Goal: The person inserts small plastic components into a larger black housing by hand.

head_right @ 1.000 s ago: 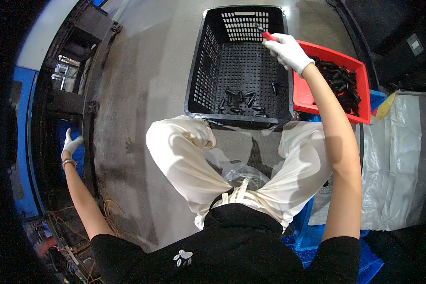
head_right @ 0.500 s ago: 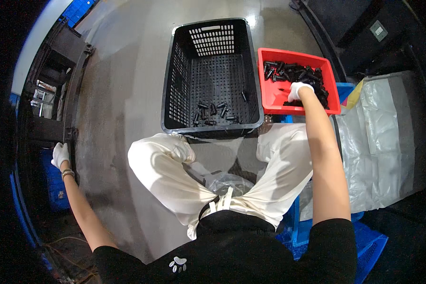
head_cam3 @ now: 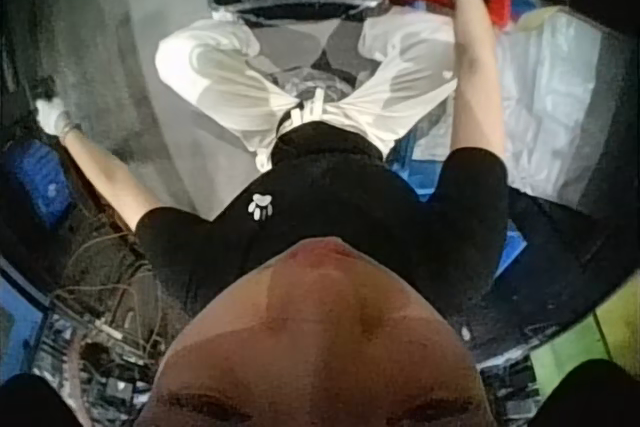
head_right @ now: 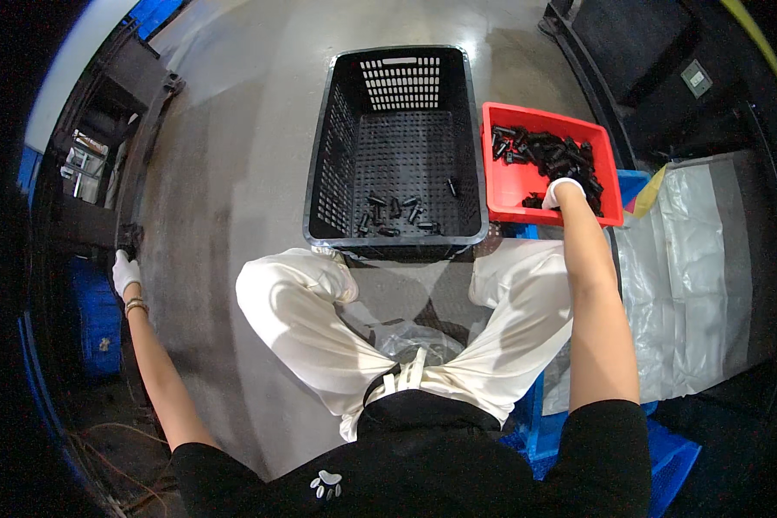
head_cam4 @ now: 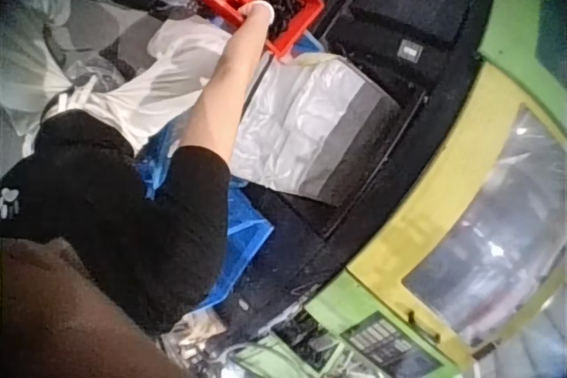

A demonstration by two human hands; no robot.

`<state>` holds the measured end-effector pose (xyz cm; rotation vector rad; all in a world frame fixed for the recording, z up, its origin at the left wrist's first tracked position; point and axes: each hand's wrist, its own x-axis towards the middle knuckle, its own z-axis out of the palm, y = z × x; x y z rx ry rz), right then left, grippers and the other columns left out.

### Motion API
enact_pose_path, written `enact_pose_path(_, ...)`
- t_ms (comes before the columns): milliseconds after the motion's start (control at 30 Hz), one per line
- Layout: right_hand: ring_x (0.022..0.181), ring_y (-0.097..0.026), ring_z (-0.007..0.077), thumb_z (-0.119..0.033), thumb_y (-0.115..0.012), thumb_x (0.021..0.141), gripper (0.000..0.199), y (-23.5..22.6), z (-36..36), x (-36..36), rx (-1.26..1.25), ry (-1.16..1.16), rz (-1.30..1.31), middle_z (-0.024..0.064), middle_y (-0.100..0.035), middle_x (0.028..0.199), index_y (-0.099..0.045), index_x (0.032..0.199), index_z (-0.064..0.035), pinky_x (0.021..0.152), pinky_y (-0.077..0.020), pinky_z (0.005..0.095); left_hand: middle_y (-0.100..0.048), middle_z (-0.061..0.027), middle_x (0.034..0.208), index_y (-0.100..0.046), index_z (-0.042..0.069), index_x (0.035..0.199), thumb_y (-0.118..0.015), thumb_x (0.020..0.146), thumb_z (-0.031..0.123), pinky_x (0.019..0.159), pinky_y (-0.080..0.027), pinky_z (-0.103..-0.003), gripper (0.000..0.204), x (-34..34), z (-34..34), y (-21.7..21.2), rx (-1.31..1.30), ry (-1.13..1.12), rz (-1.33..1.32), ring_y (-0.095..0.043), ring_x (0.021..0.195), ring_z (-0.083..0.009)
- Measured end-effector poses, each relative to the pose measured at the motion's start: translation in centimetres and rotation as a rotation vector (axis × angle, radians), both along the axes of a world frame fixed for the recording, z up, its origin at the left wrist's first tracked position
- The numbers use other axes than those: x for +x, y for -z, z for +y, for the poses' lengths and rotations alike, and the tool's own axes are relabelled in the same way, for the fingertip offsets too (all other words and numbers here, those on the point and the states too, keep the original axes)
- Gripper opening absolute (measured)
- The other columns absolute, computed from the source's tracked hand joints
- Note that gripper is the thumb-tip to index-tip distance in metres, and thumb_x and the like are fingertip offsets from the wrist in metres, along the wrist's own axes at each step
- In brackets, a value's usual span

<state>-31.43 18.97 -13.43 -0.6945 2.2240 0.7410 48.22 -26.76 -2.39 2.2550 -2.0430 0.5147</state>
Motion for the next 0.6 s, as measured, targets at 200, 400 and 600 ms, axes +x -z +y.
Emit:
enact_pose_path(200,0.099,-0.062,0.0284,-0.025,-0.065,0.072,0.042,1.2,1.4,-1.9,-0.445,-0.063,0.162,0.0146,-0.064,0.108,-0.062,0.112,-0.0124,0.087,-0.0480,0.0385,-0.029,-0.0287,0.140,-0.014,0.014,0.144,-0.054,0.083,0.036,0.100,-0.036,-0.043,0.076,-3.6,-2.2,4.2,0.374,0.220,0.193,-0.036,0.126,-0.0415)
enact_pose_path(400,0.038,-0.039,0.0090,-0.020,-0.053,0.080,0.037,-7.6,-7.2,6.0,-1.312,0.524,-0.605,0.0058,-0.055,0.068,-0.051,0.117,-0.0139,0.035,-0.0291,0.0251,-0.045,-0.0176,0.134,-0.038,0.008,0.135,-0.053,0.084,0.038,0.102,-0.034,-0.036,0.061,-19.9,2.5,-1.4,0.338,0.528,0.687,-0.042,0.125,-0.0323)
enact_pose_path(600,0.036,-0.023,0.0037,-0.028,-0.051,0.088,0.041,-11.8,-12.1,12.2,-1.313,0.795,-1.346,0.0085,-0.058,0.074,-0.044,0.128,-0.0212,0.033,-0.0206,0.0190,-0.058,-0.0115,0.119,-0.054,0.004,0.119,-0.053,0.088,0.035,0.095,-0.041,-0.035,0.043,-39.7,13.5,-3.1,0.520,1.108,0.837,-0.055,0.109,-0.0255)
